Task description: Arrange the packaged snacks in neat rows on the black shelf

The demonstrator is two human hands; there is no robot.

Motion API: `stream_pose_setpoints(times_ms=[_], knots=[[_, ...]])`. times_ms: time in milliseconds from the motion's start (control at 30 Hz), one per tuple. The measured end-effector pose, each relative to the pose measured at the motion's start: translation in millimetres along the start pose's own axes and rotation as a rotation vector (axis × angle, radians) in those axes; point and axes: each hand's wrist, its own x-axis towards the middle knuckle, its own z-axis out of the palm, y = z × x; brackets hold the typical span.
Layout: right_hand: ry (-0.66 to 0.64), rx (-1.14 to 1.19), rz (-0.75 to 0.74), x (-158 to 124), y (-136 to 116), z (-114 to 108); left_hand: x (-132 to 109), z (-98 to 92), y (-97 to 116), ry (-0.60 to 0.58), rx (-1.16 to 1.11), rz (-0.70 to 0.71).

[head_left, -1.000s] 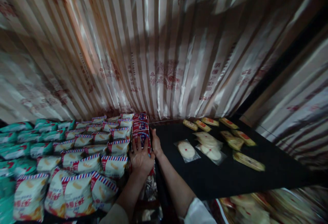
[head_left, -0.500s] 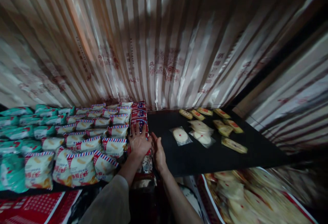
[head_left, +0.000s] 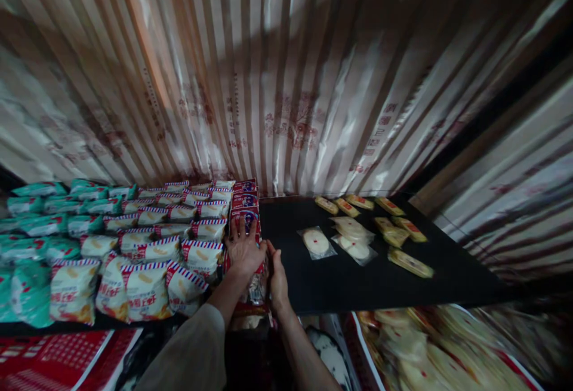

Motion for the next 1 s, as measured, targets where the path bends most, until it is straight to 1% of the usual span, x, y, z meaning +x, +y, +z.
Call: stream_pose_setpoints(times_ms=[100,200,367,467,533,667,733,867,1000], knots=[[0.022,0.028,-0.038,-1.3,-6.2,-0.5,0.8,-0.4,-0.7,0.021,0.000,0.003],[0.038,-0.002,-0.100,-6.8,-15.8,-2.4,1.5,-1.0,-0.8,0.060,-0.005,0.027],[0.065,-0.157,-0.146,-19.2,-26.3,-15.6,1.5,-1.4,-0.6,0.086,-0.007,0.041],[0.071,-0.306,-0.150,-28.6,-30.4,-20.4,0.8,-2.3,-1.4,0.101,-0.009,0.040],[0.043,-0.447,-0.194,-36.3,-34.4,-17.3,0.5,-2.8,-2.1,0.114,-0.013,0.054],[-0.105,-0.729,-0.397,-49.7,-43.0,-2.0,0.8,-3.3,-3.2,0.101,-0.036,0.066],[-0.154,-0.837,-0.464,-52.7,-45.1,3.5,1.4,-4.1,-3.5,0.102,-0.060,0.058],[-0.143,-0.991,-0.529,-53.2,-45.5,4.0,3.5,-7.4,-3.7,0.122,-0.133,0.028],[-0.148,-1.096,-0.572,-54.7,-47.7,1.7,5.3,-9.1,-3.5,0.170,-0.197,0.024]])
